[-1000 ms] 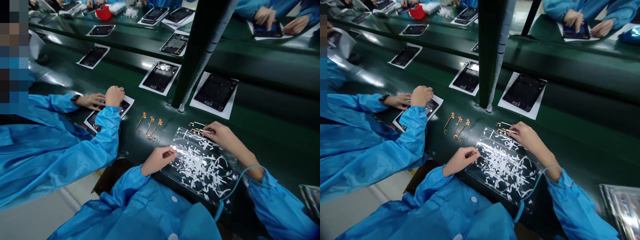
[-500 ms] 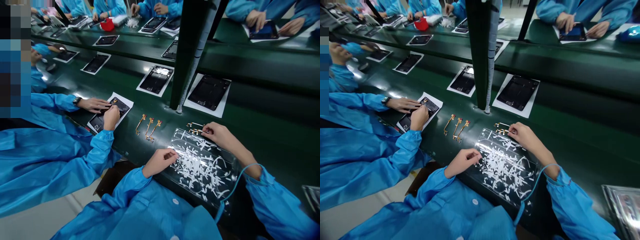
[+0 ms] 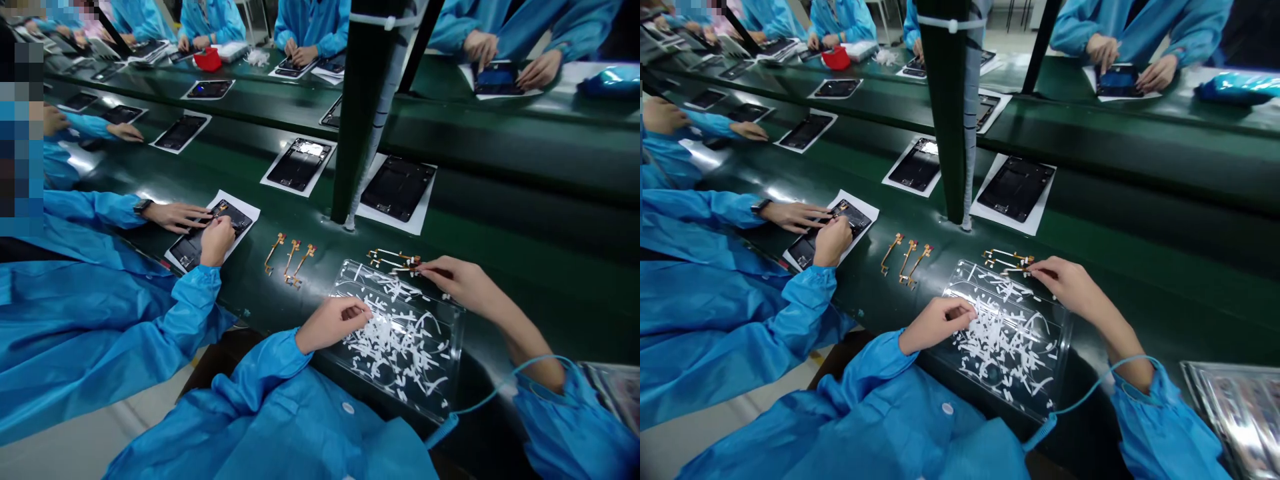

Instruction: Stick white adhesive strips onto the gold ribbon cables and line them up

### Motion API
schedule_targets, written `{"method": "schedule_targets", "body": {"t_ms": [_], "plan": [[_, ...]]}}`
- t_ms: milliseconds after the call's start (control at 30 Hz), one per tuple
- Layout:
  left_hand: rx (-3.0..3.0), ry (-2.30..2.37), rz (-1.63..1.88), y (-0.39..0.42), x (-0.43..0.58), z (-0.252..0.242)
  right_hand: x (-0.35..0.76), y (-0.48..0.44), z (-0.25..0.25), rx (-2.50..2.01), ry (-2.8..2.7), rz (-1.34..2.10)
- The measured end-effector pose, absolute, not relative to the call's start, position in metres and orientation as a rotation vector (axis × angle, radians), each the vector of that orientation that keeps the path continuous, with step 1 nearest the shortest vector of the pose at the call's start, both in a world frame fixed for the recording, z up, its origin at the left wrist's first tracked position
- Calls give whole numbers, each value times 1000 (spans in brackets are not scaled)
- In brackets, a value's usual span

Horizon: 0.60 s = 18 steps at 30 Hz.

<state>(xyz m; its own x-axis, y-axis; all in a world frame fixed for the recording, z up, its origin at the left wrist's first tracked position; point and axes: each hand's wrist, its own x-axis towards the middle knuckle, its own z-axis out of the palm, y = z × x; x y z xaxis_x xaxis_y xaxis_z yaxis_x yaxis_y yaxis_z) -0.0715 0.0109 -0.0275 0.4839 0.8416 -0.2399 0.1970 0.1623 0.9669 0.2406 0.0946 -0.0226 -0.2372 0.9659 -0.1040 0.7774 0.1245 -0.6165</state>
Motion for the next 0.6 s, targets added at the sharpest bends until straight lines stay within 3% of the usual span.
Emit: {"method": "schedule_targets", "body": {"t_ms": [300, 467, 600], "plan": [[1496, 998, 589, 13, -65, -21, 233, 72, 1, -1872, -1738, 764], [1729, 1054, 881, 8, -48, -5, 213, 17, 36, -1886, -1498, 622], [1790, 1032, 1132, 1, -20, 7, 181, -19, 44, -1738, -1385, 788]]}}
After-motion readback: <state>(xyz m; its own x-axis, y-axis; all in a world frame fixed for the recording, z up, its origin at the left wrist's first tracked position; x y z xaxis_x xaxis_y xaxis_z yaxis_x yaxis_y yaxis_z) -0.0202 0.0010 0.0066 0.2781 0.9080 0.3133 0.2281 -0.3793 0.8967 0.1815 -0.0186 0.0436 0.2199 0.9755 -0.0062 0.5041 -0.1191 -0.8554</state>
